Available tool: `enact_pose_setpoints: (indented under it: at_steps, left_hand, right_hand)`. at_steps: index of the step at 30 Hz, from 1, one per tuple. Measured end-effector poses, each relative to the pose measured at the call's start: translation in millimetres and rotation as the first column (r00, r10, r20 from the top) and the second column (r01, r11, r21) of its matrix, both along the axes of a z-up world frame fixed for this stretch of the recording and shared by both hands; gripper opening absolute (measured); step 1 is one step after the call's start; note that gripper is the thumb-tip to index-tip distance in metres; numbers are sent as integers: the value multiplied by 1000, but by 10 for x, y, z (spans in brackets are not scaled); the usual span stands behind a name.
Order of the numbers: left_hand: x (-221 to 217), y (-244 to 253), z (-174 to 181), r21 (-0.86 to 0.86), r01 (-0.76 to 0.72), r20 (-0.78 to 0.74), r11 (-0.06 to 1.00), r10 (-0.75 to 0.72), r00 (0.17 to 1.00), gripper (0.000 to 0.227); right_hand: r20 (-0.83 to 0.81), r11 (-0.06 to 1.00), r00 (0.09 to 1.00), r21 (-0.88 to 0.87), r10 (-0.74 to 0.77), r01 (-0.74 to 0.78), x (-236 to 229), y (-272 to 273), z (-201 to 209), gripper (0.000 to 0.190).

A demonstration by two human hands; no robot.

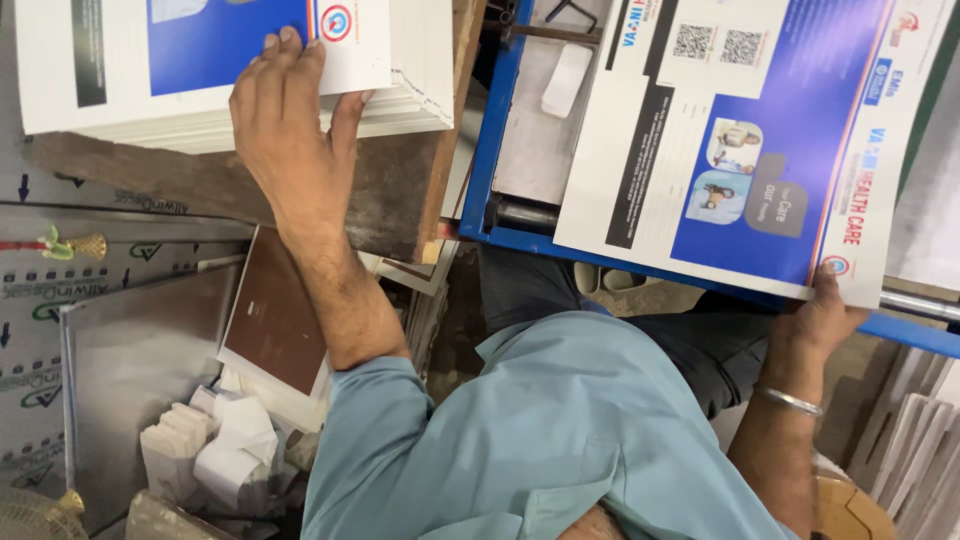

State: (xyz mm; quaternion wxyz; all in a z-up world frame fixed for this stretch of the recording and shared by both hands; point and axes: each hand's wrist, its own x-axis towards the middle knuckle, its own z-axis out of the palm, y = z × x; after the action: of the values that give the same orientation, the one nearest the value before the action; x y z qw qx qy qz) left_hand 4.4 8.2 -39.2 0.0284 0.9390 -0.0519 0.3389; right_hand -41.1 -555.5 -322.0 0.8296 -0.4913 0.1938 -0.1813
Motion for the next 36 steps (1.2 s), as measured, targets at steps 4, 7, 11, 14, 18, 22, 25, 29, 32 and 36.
enact_pose_setpoints:
  at_steps: [4,7,11,14,18,22,25,29,32,36]
  left_hand:
    - [-2,-42,-14,-21,-13,39,1000,13,999,43]
    - [-5,-55,-33,-10,-28,89,1000,29,996,40]
    - [10,-26,-11,-38,-31,122,999,35,992,33]
    - [20,-33,23,-42,-38,119,998,43,992,33]
    - [-9,-47,93,-40,-34,90,999,38,995,34]
    - [-12,-34,169,-46,-13,73,999,17,997,37]
    - [12,-34,196,-74,11,69,997,-5,998,38]
    - [-1,-26,255,-57,20,15,998,-19,1000,37]
    - [-14,32,345,-60,35,-60,998,-39,997,38]
    - [11,196,387,-128,128,16,983,-127,992,32]
  right_hand:
    - [-69,998,996,-7,-64,64,222,24,6,40]
    - [-17,997,998,27,-68,68,461,43,-31,41]
    - [12,995,997,62,-80,79,751,50,-83,44]
    - [69,999,997,26,18,-20,891,62,-114,48]
    - [-62,989,996,138,59,-50,1003,41,-114,44]
    - [-116,967,977,200,181,-156,986,7,-125,40]
    - [-186,968,960,180,208,-175,904,-23,-154,36]
    - [-221,979,959,140,179,-150,734,-33,-163,29]
    - [-200,975,958,128,207,-184,599,-31,-112,23]
    - [-190,968,956,162,222,-192,513,32,-15,18]
